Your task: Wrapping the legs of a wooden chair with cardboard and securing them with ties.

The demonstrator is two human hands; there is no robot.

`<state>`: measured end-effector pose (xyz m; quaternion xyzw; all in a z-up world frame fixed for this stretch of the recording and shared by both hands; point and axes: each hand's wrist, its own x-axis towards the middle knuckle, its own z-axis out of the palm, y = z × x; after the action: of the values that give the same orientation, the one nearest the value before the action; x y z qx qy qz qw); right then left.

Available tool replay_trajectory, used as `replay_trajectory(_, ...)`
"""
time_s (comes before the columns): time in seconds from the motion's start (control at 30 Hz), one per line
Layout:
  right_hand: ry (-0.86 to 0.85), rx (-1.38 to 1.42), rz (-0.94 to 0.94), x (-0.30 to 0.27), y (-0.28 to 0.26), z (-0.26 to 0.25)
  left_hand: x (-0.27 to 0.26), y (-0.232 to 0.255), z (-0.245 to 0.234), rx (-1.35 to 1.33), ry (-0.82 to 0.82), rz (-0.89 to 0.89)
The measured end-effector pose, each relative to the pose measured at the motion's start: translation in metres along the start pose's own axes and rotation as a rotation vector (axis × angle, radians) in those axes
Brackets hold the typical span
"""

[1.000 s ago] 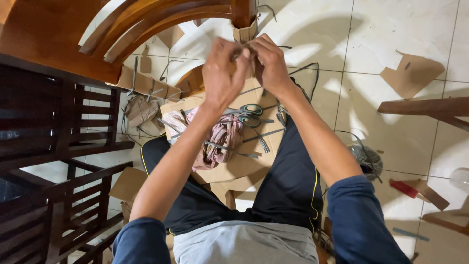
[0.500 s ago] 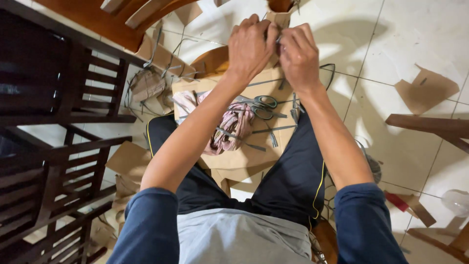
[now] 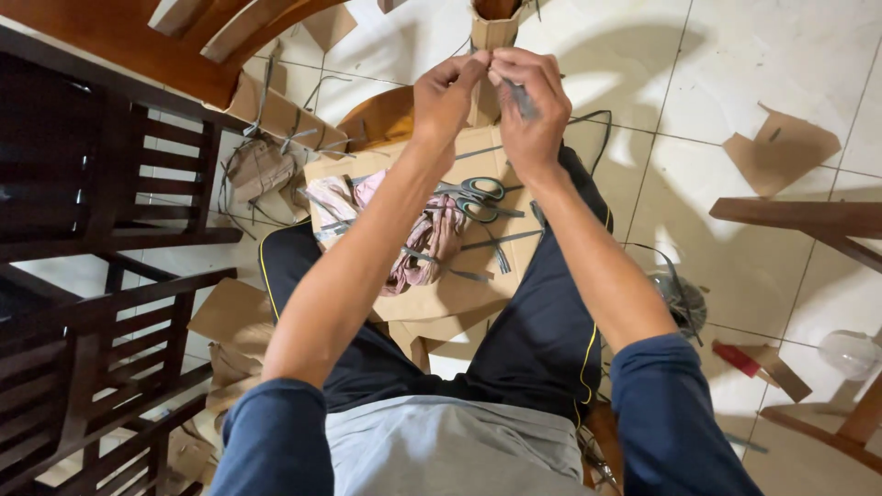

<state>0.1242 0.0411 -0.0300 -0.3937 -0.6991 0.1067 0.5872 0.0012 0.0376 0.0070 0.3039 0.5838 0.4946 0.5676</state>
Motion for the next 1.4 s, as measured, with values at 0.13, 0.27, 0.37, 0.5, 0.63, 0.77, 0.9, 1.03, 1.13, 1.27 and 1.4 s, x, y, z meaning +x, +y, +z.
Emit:
replay_trajectory(0.13, 0.133, 0.373, 0.499, 0.003, -0.005, -0.005, 0.021, -0.038, 0.009, -0.323, 0.069, 0.017)
replay_trajectory(0.27, 0.198, 0.910, 0.868, 0.001, 0.021, -0.006, 0.022, -0.041, 0.021, -0.514, 0.068, 0.312)
replay_trajectory(0.37, 0.199, 1.006, 0.923, 0.004, 0.028, -0.010, 0.022, -0.032, 0.019, -0.596, -0.002, 0.362)
replay_trajectory(0.5, 0.204, 1.066, 0.962, 0.012, 0.034, -0.008, 0.041, -0.026, 0.009, -0.879, -0.118, 0.143)
replay_trajectory(0.63, 0.187, 0.998, 0.980, 0.018, 0.035, -0.009, 0.042, -0.009, 0.006, -0.865, -0.132, 0.097)
replay_trajectory(0.77, 0.206, 1.008, 1.059, 0.024, 0.045, -0.010, 0.040, -0.006, -0.002, -0.729, -0.190, 0.108)
replay_trajectory(0.9, 0.178, 0.986, 1.182, 0.031, 0.073, -0.012, 0.053, -0.016, -0.013, -0.764, -0.278, 0.099)
replay_trajectory(1.03, 0.295, 0.865, 1.226, 0.033, 0.073, 0.001, 0.067, -0.023, -0.004, -0.719, -0.274, 0.186)
replay_trajectory(1.13, 0.205, 0.807, 1.075, 0.017, 0.050, 0.005, 0.075, -0.030, -0.008, -0.593, -0.295, 0.219)
replay_trajectory(1.27, 0.082, 0.560, 0.824, -0.013, 0.024, 0.008, 0.078, -0.036, -0.003, -0.671, -0.284, 0.234)
replay_trajectory(1.4, 0.210, 0.365, 0.695, -0.009, 0.010, 0.017, 0.076, -0.036, 0.000, -0.695, -0.252, 0.237)
